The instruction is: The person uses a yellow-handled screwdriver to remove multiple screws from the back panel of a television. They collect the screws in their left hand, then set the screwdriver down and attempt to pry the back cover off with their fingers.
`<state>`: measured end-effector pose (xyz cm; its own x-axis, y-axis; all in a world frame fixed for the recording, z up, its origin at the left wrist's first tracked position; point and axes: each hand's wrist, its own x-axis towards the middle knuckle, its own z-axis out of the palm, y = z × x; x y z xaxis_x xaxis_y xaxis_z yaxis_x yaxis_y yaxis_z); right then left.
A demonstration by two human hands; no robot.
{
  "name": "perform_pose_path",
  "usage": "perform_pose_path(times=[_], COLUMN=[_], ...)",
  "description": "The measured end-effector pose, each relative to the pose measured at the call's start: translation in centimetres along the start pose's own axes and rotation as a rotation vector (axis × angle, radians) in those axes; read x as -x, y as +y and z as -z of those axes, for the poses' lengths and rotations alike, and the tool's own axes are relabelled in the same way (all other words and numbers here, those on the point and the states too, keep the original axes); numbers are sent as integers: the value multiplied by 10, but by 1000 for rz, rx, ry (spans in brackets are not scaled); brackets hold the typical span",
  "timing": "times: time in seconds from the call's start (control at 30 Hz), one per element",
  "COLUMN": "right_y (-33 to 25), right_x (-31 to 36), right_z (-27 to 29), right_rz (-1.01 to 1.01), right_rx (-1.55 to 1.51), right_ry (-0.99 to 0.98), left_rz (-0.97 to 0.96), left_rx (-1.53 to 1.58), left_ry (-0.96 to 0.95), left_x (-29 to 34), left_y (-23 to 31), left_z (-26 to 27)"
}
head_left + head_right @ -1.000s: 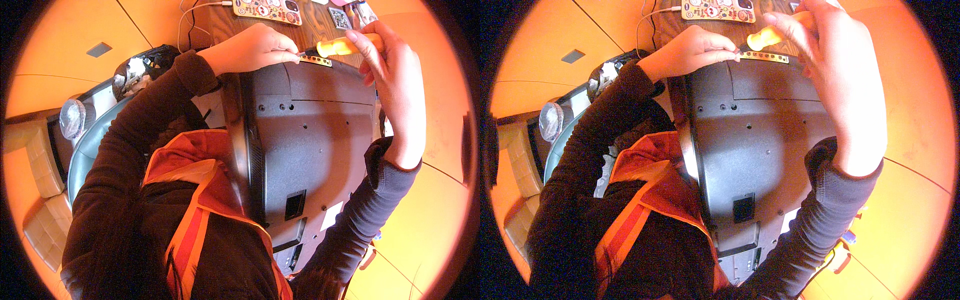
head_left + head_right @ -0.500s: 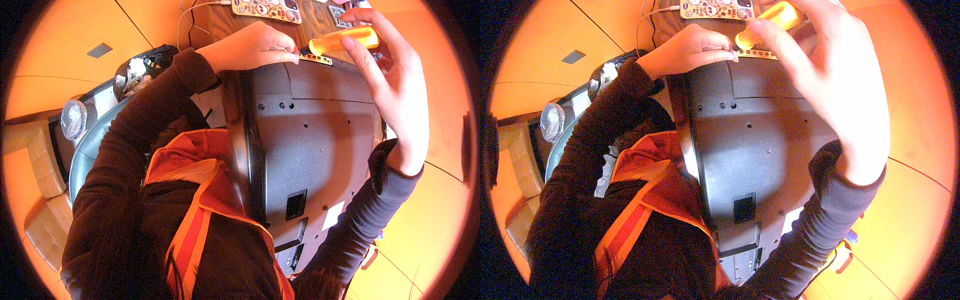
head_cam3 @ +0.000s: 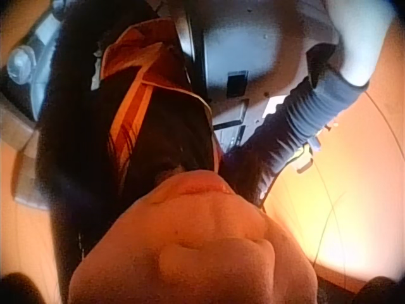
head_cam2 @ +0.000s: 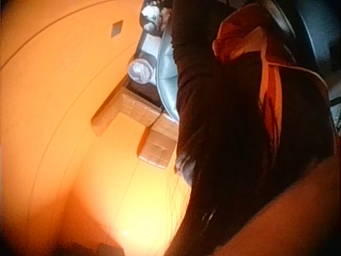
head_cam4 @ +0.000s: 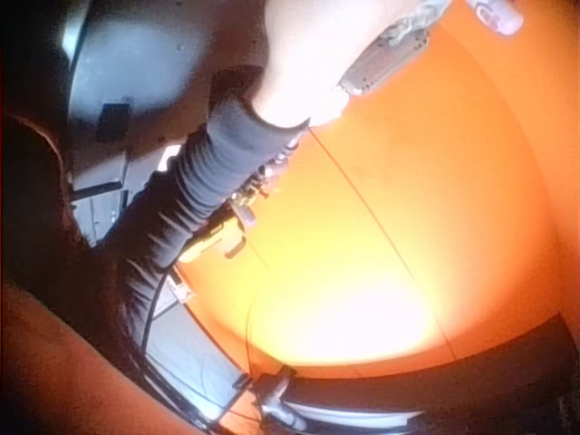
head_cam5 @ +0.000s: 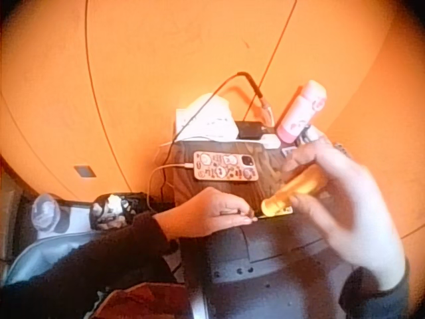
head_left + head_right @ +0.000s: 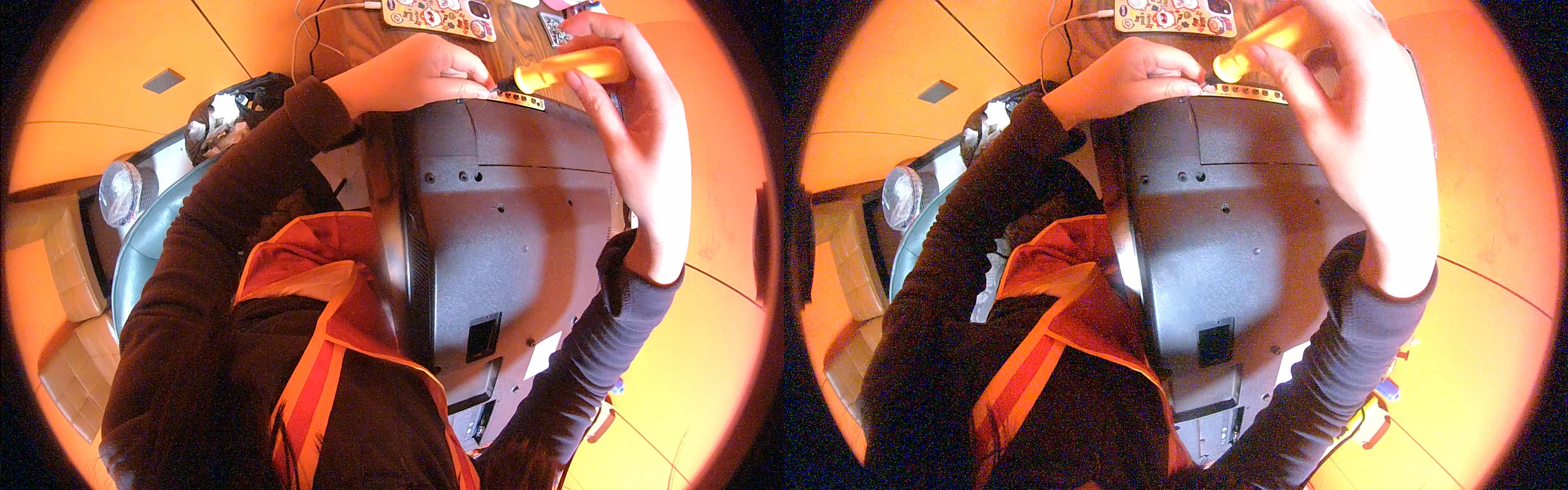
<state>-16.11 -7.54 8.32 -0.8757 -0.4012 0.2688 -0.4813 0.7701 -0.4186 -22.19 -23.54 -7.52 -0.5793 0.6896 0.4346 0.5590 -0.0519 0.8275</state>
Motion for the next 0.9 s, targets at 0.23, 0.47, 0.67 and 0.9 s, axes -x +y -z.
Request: perform_pose_path(times=[0.23,0.47,0.67,0.9], right_y=[3,-2,5,31], right_x=[7,3,8,9], right_z=[12,-20,-18,-22], right_rz=[-314,28,192,103], right_rx=[67,-288,28,-537], right_ry=[-124,237,283,245], left_rz=[32,21,80,14], left_rx=[-24,-38,28,14], left_ry=[-32,-3,147,154], left_x=[-1,-1,1,0], left_y=[2,0,1,2], left_z=[1,0,-10,-11])
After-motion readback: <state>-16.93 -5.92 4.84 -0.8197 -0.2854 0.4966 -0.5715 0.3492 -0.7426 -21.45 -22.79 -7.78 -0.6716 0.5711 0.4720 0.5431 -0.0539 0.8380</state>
